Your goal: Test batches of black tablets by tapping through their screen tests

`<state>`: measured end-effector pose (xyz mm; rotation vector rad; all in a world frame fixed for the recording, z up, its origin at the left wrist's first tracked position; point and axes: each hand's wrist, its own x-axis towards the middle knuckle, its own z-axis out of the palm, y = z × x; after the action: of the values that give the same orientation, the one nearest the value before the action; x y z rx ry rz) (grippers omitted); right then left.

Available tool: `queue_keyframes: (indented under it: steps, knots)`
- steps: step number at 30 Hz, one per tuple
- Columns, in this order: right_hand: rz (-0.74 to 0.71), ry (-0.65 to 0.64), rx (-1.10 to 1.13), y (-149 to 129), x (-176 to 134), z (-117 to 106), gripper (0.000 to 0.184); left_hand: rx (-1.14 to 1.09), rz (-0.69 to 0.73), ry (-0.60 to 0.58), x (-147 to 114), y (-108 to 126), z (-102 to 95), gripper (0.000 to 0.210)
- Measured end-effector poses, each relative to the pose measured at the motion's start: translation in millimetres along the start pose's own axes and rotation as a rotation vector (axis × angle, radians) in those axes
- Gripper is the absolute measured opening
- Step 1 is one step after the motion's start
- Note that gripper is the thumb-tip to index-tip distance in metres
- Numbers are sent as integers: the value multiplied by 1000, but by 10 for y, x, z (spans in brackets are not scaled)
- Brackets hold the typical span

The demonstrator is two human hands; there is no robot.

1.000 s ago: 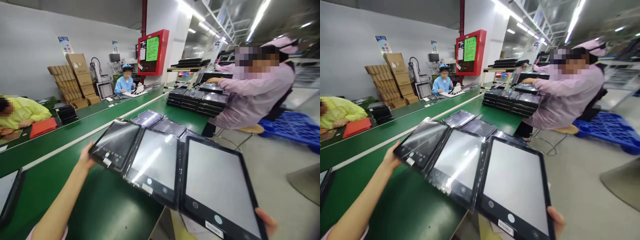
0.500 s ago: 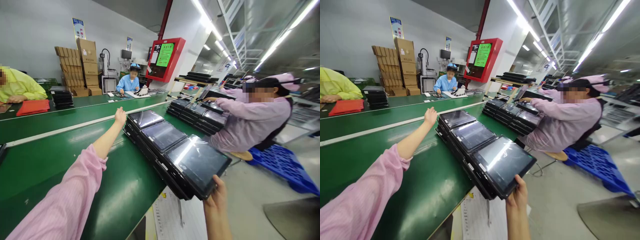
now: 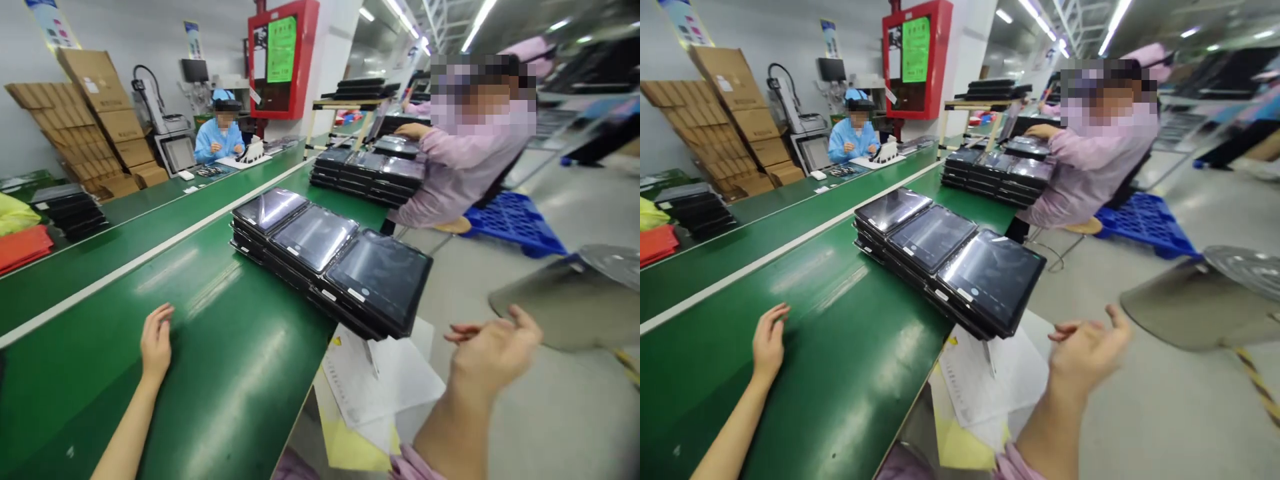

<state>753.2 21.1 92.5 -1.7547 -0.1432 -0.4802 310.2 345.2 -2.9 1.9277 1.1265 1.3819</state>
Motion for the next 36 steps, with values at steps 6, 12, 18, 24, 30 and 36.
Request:
queue_keyframes:
  steps: [6, 12, 18, 24, 30, 36]
  knots:
    - [-705, 161, -120, 6, -919, 398, 42, 89, -55, 22, -263, -231, -549, 23]
    - [-1065, -593, 152, -338, -2039, 976, 37, -4, -157, 184, -445, -233, -751, 24]
    - [-739, -1725, 317, -937, -3378, 1593, 50, -34, -250, 469, -616, -321, -1119, 23]
    - [-232, -1978, 484, -1259, -4607, 2128, 47, 118, -354, 972, -735, -672, -1876, 27]
    - [477, -2265, 361, -1828, -5703, 2318, 45, 113, -510, 1282, -780, -1114, -2532, 33]
    - [1068, -2336, 342, -2113, -6009, 2340, 50, 87, -525, 1286, -753, -1210, -2518, 38]
